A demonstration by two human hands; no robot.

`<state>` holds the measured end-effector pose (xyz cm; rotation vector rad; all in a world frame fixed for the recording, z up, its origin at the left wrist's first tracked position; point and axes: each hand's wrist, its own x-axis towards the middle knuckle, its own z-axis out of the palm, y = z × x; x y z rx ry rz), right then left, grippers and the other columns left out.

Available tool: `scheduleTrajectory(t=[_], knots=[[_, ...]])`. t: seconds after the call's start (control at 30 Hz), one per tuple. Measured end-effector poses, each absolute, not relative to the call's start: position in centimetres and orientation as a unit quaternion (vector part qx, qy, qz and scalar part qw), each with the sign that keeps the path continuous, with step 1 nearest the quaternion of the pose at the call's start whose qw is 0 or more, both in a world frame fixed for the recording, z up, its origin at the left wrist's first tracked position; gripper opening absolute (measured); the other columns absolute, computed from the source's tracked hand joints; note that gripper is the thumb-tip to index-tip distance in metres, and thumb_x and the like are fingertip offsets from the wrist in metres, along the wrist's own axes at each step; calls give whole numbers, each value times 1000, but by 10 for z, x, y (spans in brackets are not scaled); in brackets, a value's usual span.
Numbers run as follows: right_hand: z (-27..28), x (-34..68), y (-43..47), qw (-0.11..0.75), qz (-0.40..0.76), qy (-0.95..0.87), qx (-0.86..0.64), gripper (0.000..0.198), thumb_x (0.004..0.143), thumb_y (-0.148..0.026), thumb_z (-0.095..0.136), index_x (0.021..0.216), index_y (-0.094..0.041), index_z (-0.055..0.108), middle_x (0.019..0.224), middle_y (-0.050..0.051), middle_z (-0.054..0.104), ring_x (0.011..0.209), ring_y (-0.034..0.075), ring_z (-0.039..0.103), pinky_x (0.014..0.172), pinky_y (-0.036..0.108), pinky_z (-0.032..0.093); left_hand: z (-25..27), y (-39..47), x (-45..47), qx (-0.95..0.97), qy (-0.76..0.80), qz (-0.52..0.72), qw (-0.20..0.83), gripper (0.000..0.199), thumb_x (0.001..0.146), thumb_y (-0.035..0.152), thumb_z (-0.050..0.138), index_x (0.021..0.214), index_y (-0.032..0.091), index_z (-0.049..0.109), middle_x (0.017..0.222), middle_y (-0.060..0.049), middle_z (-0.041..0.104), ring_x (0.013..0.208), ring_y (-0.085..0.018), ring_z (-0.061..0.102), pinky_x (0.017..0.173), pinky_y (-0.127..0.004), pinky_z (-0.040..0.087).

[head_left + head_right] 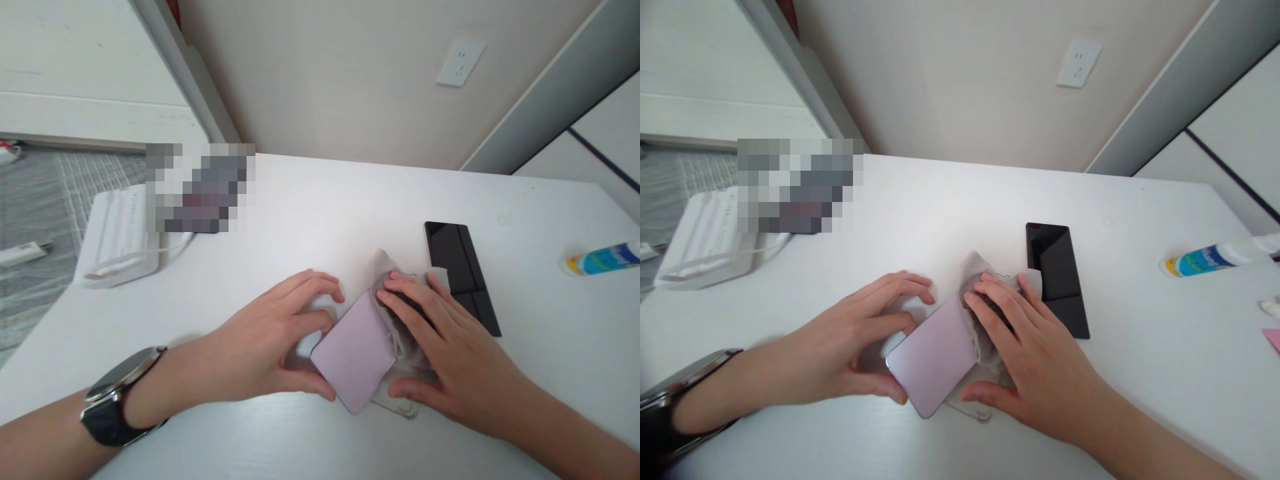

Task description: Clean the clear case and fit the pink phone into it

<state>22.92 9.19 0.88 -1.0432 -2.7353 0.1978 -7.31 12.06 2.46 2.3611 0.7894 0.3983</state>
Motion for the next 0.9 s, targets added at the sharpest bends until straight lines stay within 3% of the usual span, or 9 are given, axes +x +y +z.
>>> scheduleTrajectory(t=[0.2, 0.4, 0.63, 0.8, 0.9], knots=[[9, 230, 92, 112, 72, -922, -363, 91, 95, -75, 54, 157, -10, 37, 155, 21, 49, 150, 35, 39, 129, 60, 22, 24, 121, -73, 896, 293, 152, 299, 50, 83, 64, 78, 104, 19, 72, 138, -16, 57, 133, -32, 52, 109, -42, 49], [9, 230, 92, 96, 65, -929, -352, 91, 97, -71, 54, 161, -10, 32, 160, 20, 45, 153, 34, 34, 128, 61, 23, 25, 121, -73, 895, 294, 148, 300, 49, 83, 63, 78, 104, 19, 71, 137, -15, 57, 132, -31, 53, 108, -40, 49], [6, 232, 93, 124, 71, -920, -364, 88, 95, -73, 55, 157, -12, 41, 154, 20, 51, 149, 35, 42, 128, 59, 26, 23, 121, -73, 899, 293, 153, 288, 49, 82, 63, 78, 103, 20, 70, 139, -14, 56, 135, -31, 52, 111, -40, 48], [14, 229, 90, 134, 80, -934, -320, 84, 98, -72, 52, 156, -11, 45, 156, 17, 51, 152, 30, 38, 133, 54, 12, 24, 120, -74, 900, 292, 151, 286, 50, 83, 63, 77, 107, 20, 71, 139, -14, 56, 135, -31, 51, 112, -40, 48], [23, 225, 87, 124, 100, -967, -197, 71, 102, -67, 50, 152, -17, 51, 153, 7, 58, 151, 22, 42, 134, 45, 3, 24, 119, -75, 903, 289, 152, 280, 49, 84, 63, 76, 106, 20, 72, 139, -14, 56, 136, -31, 51, 113, -41, 47]])
